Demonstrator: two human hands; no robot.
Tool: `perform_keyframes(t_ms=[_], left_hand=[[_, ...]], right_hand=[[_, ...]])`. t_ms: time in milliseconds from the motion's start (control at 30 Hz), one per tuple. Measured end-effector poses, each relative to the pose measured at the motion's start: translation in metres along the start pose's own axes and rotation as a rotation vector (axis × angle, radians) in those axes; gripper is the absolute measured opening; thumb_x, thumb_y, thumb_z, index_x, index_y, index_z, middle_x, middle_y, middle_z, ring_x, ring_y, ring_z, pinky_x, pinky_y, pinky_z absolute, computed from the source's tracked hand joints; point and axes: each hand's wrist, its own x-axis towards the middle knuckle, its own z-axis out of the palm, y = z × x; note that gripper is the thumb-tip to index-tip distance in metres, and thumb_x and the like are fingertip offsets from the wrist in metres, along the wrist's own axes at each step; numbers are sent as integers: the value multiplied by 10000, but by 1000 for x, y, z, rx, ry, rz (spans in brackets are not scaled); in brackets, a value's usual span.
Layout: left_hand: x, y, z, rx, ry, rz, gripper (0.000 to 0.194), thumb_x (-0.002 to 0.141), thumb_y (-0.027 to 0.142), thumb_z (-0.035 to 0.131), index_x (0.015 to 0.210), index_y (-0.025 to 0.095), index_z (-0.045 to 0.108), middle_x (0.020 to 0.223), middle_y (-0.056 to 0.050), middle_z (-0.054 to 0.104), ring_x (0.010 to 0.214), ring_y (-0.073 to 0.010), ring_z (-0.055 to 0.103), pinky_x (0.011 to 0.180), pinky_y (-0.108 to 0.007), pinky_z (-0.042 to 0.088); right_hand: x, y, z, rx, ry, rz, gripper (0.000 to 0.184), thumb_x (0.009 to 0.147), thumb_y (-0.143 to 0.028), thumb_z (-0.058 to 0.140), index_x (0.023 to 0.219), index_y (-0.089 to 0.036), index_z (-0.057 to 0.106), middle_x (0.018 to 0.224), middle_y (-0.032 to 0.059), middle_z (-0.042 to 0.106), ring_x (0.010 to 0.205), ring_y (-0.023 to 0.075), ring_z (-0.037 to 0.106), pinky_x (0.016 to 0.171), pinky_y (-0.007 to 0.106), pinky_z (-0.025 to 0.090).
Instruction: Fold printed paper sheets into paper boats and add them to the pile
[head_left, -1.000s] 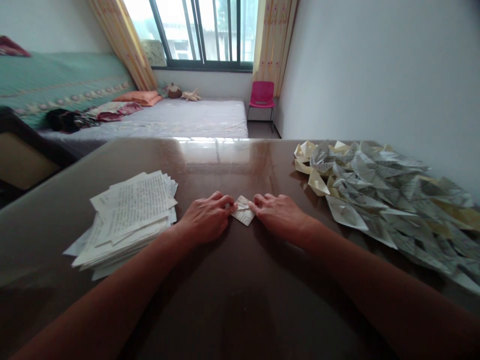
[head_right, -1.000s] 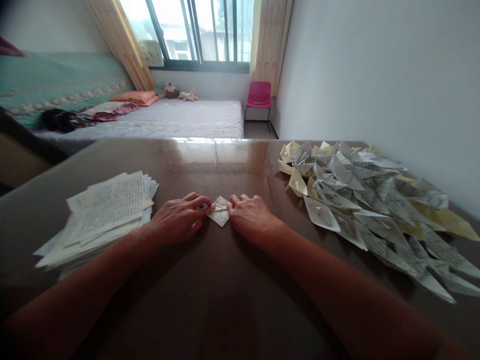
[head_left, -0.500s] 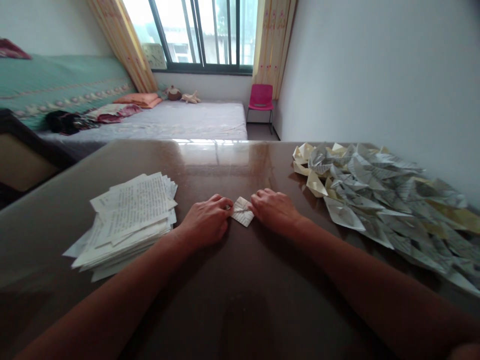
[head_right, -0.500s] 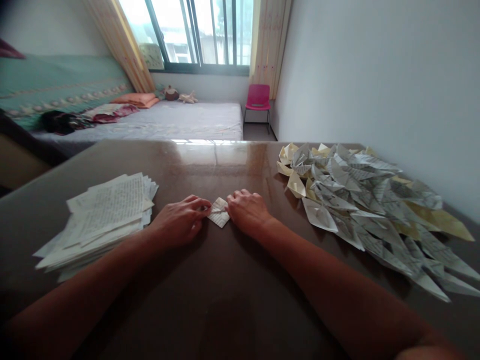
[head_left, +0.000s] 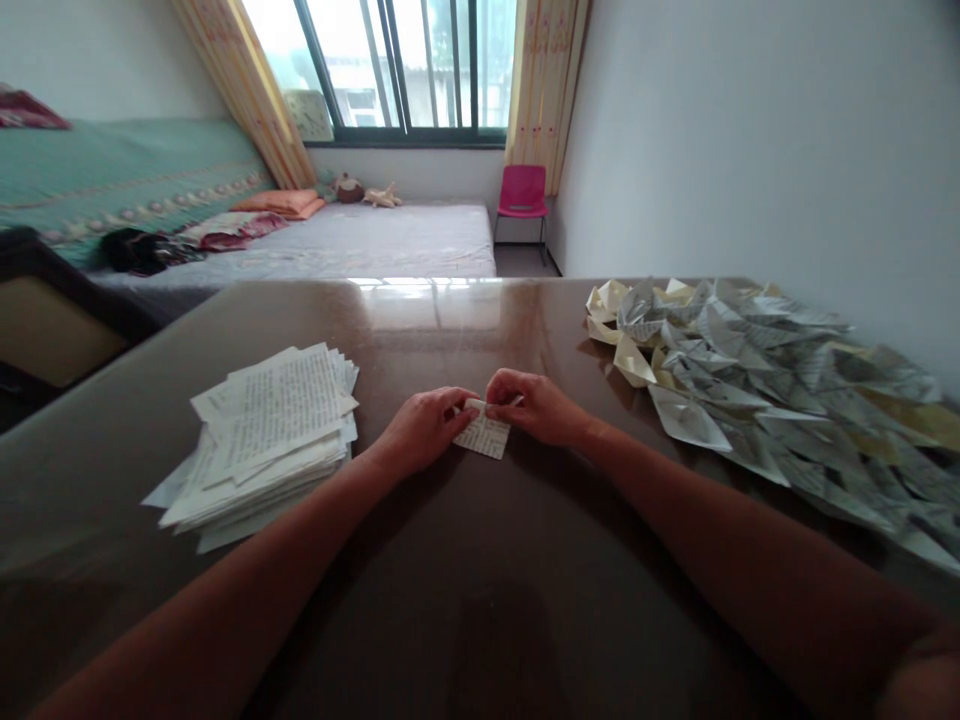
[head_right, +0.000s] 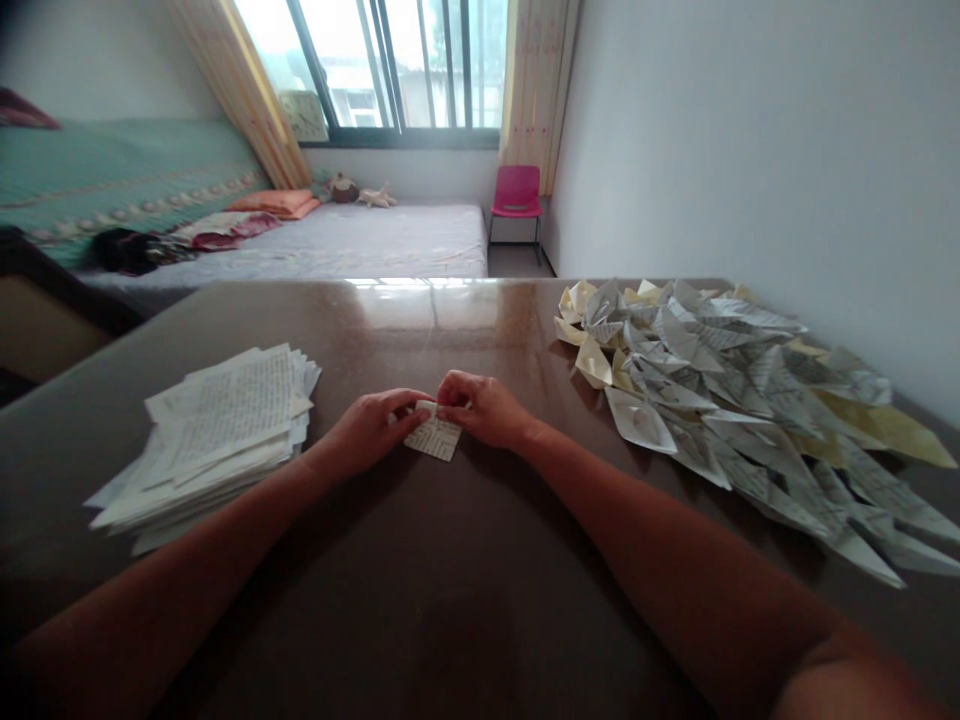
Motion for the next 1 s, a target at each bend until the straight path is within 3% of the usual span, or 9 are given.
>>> perform_keyframes(t_ms=[100,200,300,367,467,600,700,800,1000], left_hand=[[3,0,-2,-187,17,-76,217,831,357,572,842,159,661,670,8,622,606,-112,543,575,-227,416],[5,-2,-2,-524,33,-186,235,786,372,622,821,143,579,673,4,621,596,-114,570,534,-216,436],[6,-3,2,-791,33,-244,276,761,369,654,855,156,506,764,-14,651,680,-137,632,586,-238,494],[6,-3,5,-834,25,-228,272,770,364,646,862,160,491,814,-25,652,746,-151,647,640,-264,518],[6,-4,7,-623,110,-141,258,776,341,642,915,162,517,899,-43,637,858,-178,632,681,-291,531],[2,-6,5,-35,352,95,318,774,289,663,1059,201,555,1093,-63,581,1018,-215,539,785,-348,522],[-1,-8,2,259,241,292,161,844,238,587,1001,210,613,1035,-57,606,1005,-217,509,859,-363,478],[-4,-12,3,328,74,394,159,881,173,515,961,220,644,957,-42,630,923,-185,533,826,-312,468],[-2,-14,-1,273,-21,399,216,913,233,486,993,226,686,971,-41,669,888,-168,575,794,-287,463]], right_hand=[[3,0,0,150,128,-15,172,790,-313,637,878,-174,589,823,3,620,760,122,571,710,258,460],[7,3,2,268,246,72,338,735,-382,693,966,-175,559,921,29,625,793,137,590,715,280,481],[7,5,6,334,190,98,428,663,-392,754,957,-184,523,905,17,633,755,140,599,662,269,484],[5,4,9,252,177,49,360,687,-375,738,905,-185,523,841,0,632,719,133,593,643,254,471],[0,-2,9,-56,239,-31,165,808,-326,623,850,-187,544,749,-15,600,655,115,546,620,232,426],[-7,-9,4,-618,238,-179,64,870,-220,536,880,-196,595,891,35,630,834,162,540,728,273,376],[-9,-12,0,-875,134,-228,121,908,-231,504,944,-194,613,942,68,640,922,200,523,755,303,345],[-8,-11,-5,-944,-16,-248,137,897,-224,523,983,-198,627,964,75,642,931,203,521,757,304,339],[-6,5,-28,-664,-190,-270,178,875,-265,564,1005,-251,685,984,35,660,919,170,569,766,269,381]])
